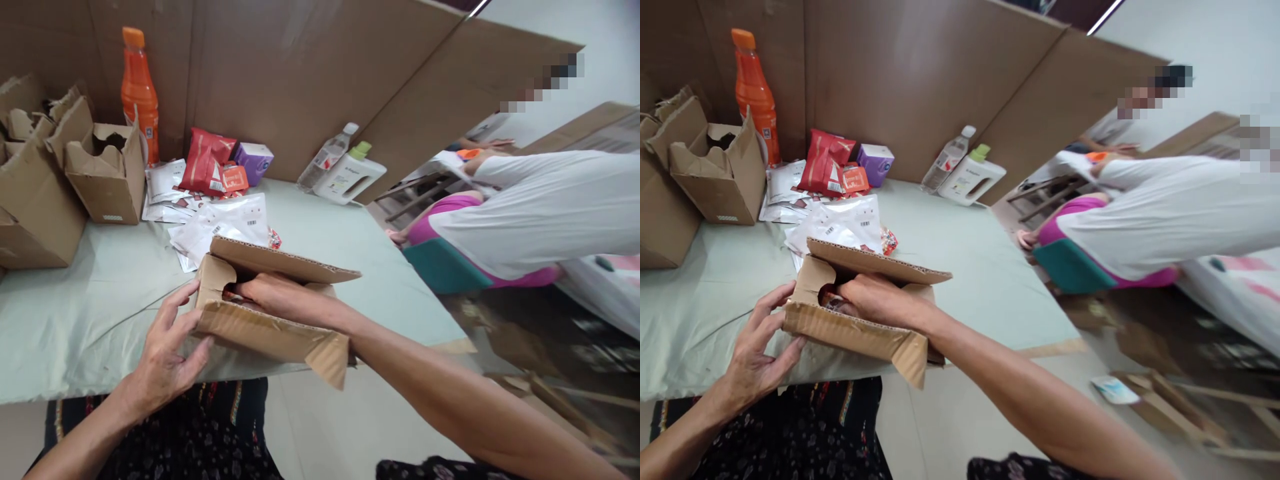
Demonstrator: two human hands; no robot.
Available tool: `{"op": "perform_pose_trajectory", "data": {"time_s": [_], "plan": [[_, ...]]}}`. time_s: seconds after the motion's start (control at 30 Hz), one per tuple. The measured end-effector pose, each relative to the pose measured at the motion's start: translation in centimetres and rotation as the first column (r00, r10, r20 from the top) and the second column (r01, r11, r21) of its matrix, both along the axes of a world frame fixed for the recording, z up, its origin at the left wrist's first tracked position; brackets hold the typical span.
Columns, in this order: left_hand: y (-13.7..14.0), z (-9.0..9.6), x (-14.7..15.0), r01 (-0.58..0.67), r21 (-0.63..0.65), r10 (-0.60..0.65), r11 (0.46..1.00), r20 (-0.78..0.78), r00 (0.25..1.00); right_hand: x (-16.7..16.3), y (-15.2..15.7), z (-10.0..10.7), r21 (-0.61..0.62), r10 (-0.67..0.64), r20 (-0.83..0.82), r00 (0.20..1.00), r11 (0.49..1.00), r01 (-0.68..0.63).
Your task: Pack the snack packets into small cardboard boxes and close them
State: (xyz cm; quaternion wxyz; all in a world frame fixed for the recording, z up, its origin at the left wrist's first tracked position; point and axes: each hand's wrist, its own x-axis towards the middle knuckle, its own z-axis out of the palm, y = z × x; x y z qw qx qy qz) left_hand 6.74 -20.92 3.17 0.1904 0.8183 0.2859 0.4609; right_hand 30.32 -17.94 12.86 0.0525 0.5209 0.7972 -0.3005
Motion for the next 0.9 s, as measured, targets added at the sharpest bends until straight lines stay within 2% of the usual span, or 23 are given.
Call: {"op": "perform_pose_trajectory", "data": {"time_s": [0.13, 0.4, 0.53, 0.63, 0.77, 0.9], "plan": [[0.0, -0.3, -0.3, 0.012, -0.011, -0.012, 1.000, -0.004, 1.000, -0.1, -0.4, 0.8, 0.025, 0.031, 0.072, 0.997, 0.999, -0.033], [0.1, -0.3, -0.4, 0.046, -0.026, -0.046, 0.999, 0.007, 0.999, 2.1, -1.7, 1.0, 0.194, 0.059, -0.005, 0.998, 0.979, -0.056], [0.4, -1.0, -0.1, 0.036, -0.045, -0.034, 0.998, 0.061, 0.998, 2.7, -2.0, 0.7, 0.255, 0.091, -0.063, 0.994, 0.964, -0.073], [0.8, -2.2, -0.2, 0.038, -0.147, -0.037, 0.988, 0.011, 0.999, 2.9, -2.0, 0.3, 0.285, 0.116, -0.103, 0.988, 0.955, -0.082], [1.4, -3.8, -0.7, 0.076, -0.327, -0.110, 0.942, -0.086, 0.990, 3.2, -2.1, -0.3, 0.334, 0.154, -0.153, 0.976, 0.938, -0.096], [1.9, -4.4, -0.8, 0.113, -0.377, -0.167, 0.919, -0.114, 0.979, 3.6, -2.3, -0.6, 0.382, 0.186, -0.186, 0.965, 0.918, -0.104]]}}
